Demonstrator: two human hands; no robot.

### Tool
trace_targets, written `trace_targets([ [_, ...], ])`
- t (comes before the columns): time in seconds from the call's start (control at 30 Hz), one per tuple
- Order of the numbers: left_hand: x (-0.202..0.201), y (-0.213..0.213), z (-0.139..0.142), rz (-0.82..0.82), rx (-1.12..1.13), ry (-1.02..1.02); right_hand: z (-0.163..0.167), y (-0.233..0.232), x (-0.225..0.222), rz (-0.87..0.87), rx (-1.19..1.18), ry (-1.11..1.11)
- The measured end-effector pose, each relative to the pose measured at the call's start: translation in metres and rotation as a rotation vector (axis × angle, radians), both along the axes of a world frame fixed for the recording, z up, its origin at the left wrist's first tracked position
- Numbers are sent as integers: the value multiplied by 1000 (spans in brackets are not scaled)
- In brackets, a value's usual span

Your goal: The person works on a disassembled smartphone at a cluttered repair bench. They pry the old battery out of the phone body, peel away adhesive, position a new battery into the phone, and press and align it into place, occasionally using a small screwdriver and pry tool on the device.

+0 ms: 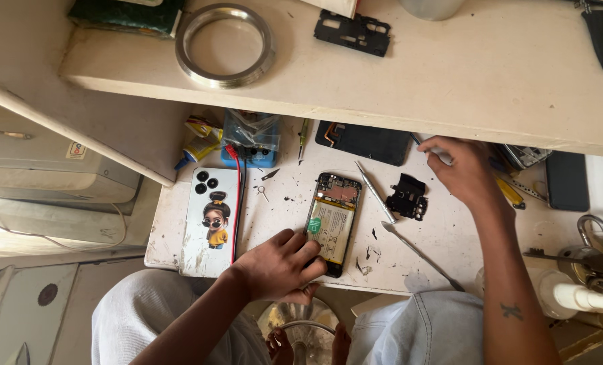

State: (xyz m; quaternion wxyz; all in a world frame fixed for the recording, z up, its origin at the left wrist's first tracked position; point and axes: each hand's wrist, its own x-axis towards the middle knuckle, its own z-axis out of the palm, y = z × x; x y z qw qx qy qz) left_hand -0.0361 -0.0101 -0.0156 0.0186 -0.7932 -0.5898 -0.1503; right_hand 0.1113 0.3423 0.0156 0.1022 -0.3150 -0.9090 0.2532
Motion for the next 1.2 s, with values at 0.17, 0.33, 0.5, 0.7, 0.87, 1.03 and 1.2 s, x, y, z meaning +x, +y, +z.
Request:
trace_targets([
  [0.17,0,0,0,2,28,8,-8,0,-1,90,170,176],
  [0.33,0,0,1,2,33,3,-10,-3,-6,2,194,87],
  [0.5,-1,-1,2,-9,29,-21,-9,-7,-14,14,172,62],
  [0.7,0,1,3,0,35,-17,-12,-8,-19,156,399,142],
  [0.87,0,1,2,-6,42,-21,-16,-6,-17,126,300,133],
  [1.03,0,0,2,-4,1,-13,-11,-2,-12,133,305,193],
  [1.2,0,1,1,-5,40,-12,-13,-3,-9,100,235,189],
])
